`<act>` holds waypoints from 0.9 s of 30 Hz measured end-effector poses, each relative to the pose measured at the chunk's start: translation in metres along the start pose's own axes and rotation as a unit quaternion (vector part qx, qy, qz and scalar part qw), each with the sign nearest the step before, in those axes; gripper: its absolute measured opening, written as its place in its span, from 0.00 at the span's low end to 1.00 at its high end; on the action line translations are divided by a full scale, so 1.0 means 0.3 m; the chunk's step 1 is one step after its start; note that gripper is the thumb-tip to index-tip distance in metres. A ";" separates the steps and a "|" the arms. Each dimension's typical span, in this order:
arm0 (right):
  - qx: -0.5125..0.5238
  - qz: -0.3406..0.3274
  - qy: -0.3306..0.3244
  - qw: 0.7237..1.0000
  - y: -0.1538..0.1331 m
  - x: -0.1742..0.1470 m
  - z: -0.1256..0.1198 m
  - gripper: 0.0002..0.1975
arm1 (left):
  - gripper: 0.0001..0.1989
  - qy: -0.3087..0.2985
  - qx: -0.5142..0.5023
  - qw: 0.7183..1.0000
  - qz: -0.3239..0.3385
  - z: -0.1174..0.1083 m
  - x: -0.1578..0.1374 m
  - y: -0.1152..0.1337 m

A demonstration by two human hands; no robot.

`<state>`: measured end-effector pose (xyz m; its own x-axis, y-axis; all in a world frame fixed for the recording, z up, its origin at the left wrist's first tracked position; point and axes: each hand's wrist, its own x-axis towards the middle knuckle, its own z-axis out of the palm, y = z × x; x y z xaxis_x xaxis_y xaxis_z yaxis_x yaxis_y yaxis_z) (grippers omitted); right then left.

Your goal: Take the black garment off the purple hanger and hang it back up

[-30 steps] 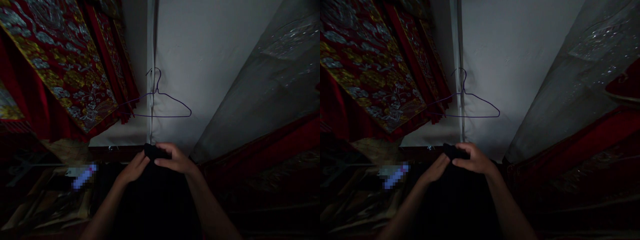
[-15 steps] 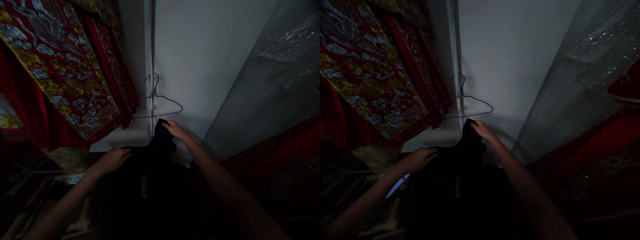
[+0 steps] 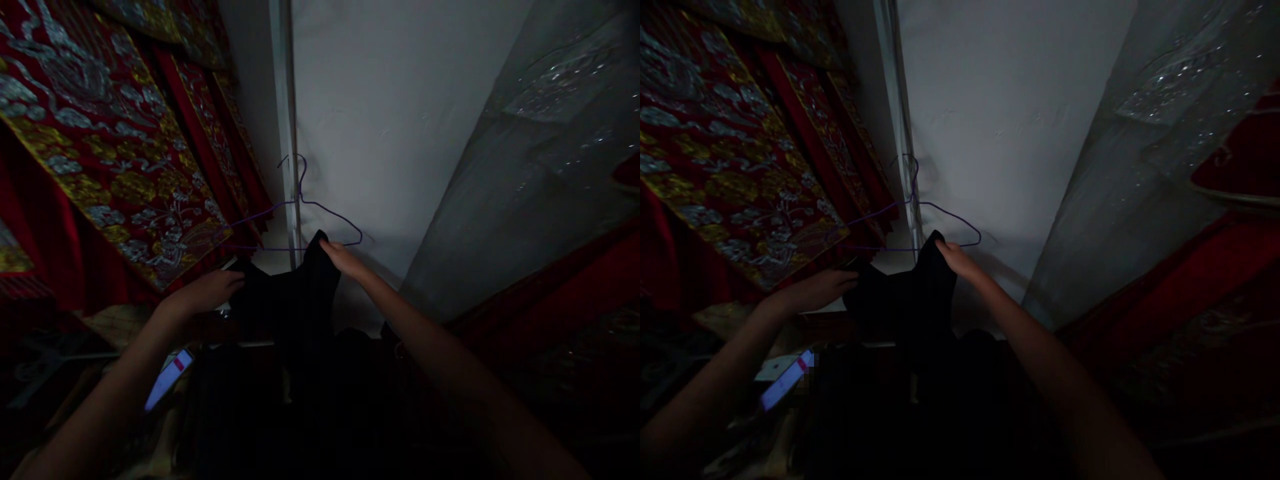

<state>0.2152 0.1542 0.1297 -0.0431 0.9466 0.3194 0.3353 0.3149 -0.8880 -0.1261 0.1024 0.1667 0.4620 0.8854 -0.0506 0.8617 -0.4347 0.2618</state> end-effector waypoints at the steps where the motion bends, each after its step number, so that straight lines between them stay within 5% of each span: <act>1: -0.015 0.006 0.008 1.000 0.011 -0.007 -0.011 0.27 | 0.21 -0.018 0.005 1.000 -0.001 -0.006 0.000 -0.015; 4: -0.043 -0.012 0.040 0.998 0.021 -0.054 -0.085 0.25 | 0.23 -0.030 -0.001 1.000 -0.001 -0.011 -0.017 -0.057; 10: -0.126 -0.079 0.065 0.987 -0.058 -0.141 -0.226 0.22 | 0.20 0.124 -0.013 0.988 0.093 -0.084 -0.017 -0.019; 17: -0.108 -0.097 0.014 0.989 -0.126 -0.243 -0.148 0.23 | 0.15 0.205 -0.063 0.949 0.231 -0.174 0.069 0.203; 20: -0.129 -0.130 0.017 0.983 -0.142 -0.298 -0.124 0.21 | 0.12 0.283 -0.090 0.931 0.211 -0.172 0.116 0.222; 27: -0.172 -0.180 0.249 0.936 -0.151 -0.296 -0.328 0.17 | 0.19 0.288 -0.063 0.942 0.159 -0.205 0.111 0.147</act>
<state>0.2966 0.0492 0.1741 0.2038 0.6081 0.7673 0.6694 0.4854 -0.5624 -0.0857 0.1229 0.2357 0.4699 0.6721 0.5722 0.6503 -0.7019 0.2905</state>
